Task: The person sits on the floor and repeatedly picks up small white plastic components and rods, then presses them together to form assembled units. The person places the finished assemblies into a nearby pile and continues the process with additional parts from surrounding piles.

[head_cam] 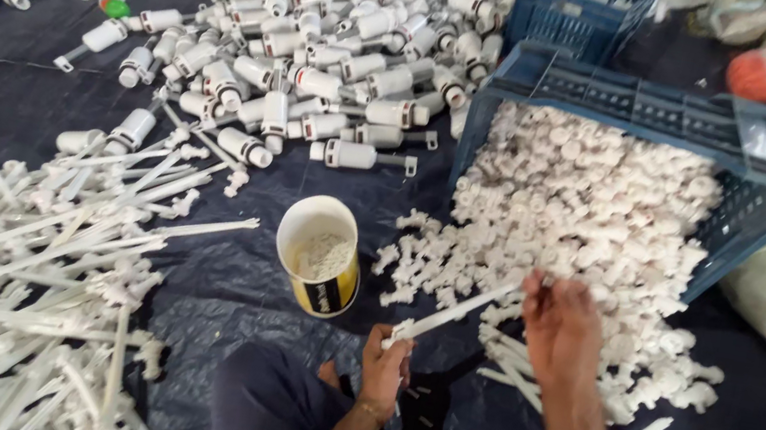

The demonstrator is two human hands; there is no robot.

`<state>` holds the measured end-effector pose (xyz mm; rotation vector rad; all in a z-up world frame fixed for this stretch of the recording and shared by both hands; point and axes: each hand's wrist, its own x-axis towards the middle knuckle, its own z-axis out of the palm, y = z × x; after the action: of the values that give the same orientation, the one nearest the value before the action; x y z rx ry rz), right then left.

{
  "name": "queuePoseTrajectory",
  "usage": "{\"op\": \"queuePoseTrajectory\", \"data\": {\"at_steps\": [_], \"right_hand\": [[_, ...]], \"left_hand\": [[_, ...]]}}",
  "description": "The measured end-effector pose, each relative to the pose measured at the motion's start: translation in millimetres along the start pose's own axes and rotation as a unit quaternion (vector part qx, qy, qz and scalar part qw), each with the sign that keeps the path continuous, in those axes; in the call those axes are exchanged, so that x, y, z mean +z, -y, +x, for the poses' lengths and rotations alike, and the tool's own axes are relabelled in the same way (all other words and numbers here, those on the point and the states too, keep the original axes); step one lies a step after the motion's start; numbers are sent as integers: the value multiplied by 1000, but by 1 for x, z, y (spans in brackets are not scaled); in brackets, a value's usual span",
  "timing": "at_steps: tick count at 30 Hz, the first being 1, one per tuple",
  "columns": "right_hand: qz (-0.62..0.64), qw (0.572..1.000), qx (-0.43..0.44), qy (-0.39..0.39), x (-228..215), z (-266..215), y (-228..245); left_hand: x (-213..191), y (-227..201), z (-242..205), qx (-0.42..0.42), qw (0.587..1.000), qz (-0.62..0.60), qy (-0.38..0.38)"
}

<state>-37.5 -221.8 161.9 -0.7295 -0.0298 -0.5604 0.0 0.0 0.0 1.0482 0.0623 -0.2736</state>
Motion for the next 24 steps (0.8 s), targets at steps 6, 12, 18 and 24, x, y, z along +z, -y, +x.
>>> {"op": "queuePoseTrajectory", "data": {"at_steps": [6,12,18,24], "right_hand": [[-123,973,123,-154,-122,-28,-41],[-68,950,133,-273,-156,-35,-51],[-134,974,-15,-182,-58,-19,24],[-324,791,-518,-31,51,-42,166]], "left_hand": [[5,8,5,-28,1000,9,-9],[5,16,9,-9,1000,23,15],[9,10,7,-36,997,63,-17],[10,13,6,-12,993,119,23]]}}
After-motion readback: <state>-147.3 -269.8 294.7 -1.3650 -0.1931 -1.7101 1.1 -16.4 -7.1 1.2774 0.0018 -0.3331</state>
